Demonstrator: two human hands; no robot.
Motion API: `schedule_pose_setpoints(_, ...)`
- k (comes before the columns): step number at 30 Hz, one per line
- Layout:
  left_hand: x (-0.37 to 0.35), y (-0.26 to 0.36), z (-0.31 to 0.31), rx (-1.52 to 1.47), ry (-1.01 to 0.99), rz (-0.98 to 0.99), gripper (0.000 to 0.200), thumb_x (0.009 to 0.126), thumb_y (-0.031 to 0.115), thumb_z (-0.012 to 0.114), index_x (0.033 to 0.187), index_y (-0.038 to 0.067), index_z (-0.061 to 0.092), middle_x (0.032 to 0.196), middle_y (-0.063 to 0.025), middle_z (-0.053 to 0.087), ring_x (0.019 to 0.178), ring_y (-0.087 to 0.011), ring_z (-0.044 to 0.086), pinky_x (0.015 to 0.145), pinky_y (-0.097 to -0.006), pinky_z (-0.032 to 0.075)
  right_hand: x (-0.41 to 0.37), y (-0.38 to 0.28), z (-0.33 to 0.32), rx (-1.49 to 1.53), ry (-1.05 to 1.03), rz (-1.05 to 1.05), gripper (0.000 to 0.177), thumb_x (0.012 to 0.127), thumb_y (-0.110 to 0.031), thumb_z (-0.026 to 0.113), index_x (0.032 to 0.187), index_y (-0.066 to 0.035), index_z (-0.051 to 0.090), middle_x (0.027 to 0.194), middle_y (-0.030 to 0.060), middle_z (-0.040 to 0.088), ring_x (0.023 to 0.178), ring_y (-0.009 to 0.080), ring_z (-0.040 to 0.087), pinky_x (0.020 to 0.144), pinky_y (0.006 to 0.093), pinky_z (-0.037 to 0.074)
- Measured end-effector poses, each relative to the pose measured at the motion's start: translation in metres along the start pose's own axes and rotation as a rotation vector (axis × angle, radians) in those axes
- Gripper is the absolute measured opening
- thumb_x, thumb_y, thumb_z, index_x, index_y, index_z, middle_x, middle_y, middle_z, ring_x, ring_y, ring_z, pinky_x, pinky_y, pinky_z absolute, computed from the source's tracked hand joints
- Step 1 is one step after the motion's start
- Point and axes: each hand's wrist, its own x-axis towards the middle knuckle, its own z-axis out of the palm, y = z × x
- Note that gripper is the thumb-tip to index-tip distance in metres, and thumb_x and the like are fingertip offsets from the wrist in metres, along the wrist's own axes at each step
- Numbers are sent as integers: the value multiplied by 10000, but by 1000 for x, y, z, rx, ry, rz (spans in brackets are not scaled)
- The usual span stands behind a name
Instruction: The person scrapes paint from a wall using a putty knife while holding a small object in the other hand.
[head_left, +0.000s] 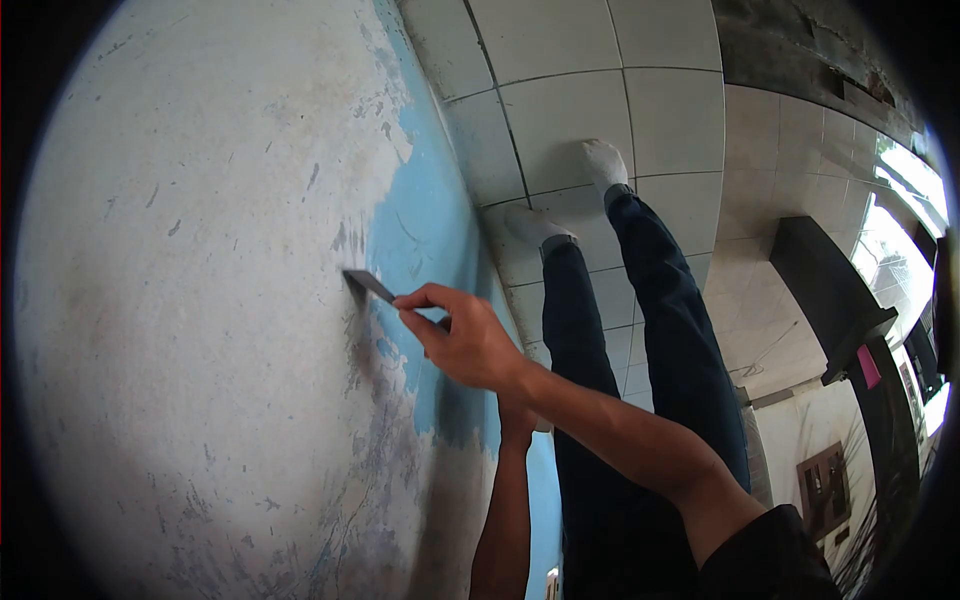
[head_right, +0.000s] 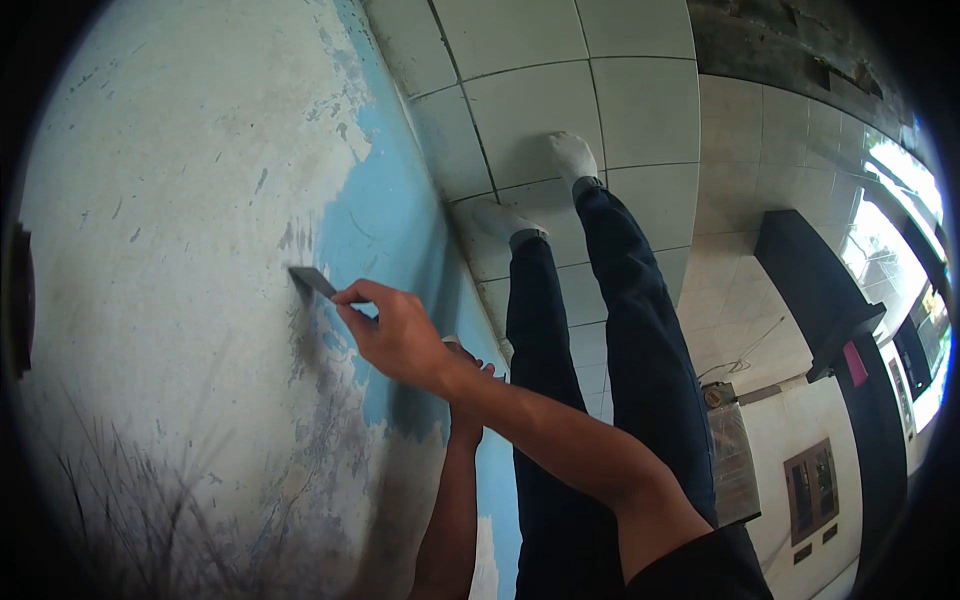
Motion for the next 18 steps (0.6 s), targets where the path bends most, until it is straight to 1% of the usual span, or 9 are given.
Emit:
schedule_pose_setpoints(3,-6,43,6,7,11,-94,657,980,210,589,1511,29,247,1502,-155,374,1407,-283,358,1157,-367,295,3,-1,0,-2,2,7,242,982,-188,630,1154,-21,666,768,64,656,633,125,633,584,289,498)
schedule_pose_setpoints(5,-3,26,1,51,-35,-1,674,968,214,601,1510,30,245,1492,-160,387,1405,-290,363,1155,-372,296,5,-2,0,6,9,-4,242,983,-186,627,1147,-13,669,755,62,653,623,126,633,576,287,493)
schedule_pose_setpoints(6,-2,19,-1,73,-58,42,682,963,217,607,1509,30,244,1487,-163,393,1403,-293,365,1154,-375,296,0,-1,4,22,37,-75,238,984,-179,623,1141,-8,670,751,59,650,615,125,632,569,286,490)
schedule_pose_setpoints(9,0,2,-6,68,-64,68,680,957,220,613,1502,25,256,1473,-167,408,1400,-299,371,1153,-377,298,7,6,4,33,41,-19,235,982,-176,625,1142,-11,671,763,60,653,620,126,635,578,291,499)
schedule_pose_setpoints(12,-5,46,2,10,47,-71,672,958,217,603,1497,17,255,1470,-179,405,1400,-302,370,1148,-371,298,19,10,4,12,69,-48,241,976,-181,636,1150,-18,670,774,59,655,633,123,638,585,293,507)
schedule_pose_setpoints(14,2,8,-6,48,-24,26,657,966,213,595,1494,16,257,1470,-174,405,1400,-301,371,1144,-368,297,13,9,4,44,39,-27,245,975,-186,638,1154,-21,668,770,56,652,645,120,640,593,288,511)
schedule_pose_setpoints(15,4,5,-8,68,-61,72,650,969,212,591,1492,15,257,1471,-171,405,1400,-300,371,1142,-367,297,8,8,4,32,44,-49,245,976,-186,637,1154,-21,668,767,56,651,646,119,639,595,287,512)
schedule_pose_setpoints(17,5,-4,-9,57,-85,38,638,983,212,577,1494,15,249,1471,-169,403,1397,-293,374,1138,-369,299,1,10,6,12,48,-84,245,977,-186,635,1155,-21,667,761,55,648,647,117,638,601,284,515)
schedule_pose_setpoints(18,3,3,-9,58,-65,9,631,988,211,571,1494,15,248,1470,-169,404,1395,-290,376,1136,-370,301,7,0,0,-6,7,8,249,979,-186,631,1159,-16,664,788,68,672,646,117,637,609,285,520)
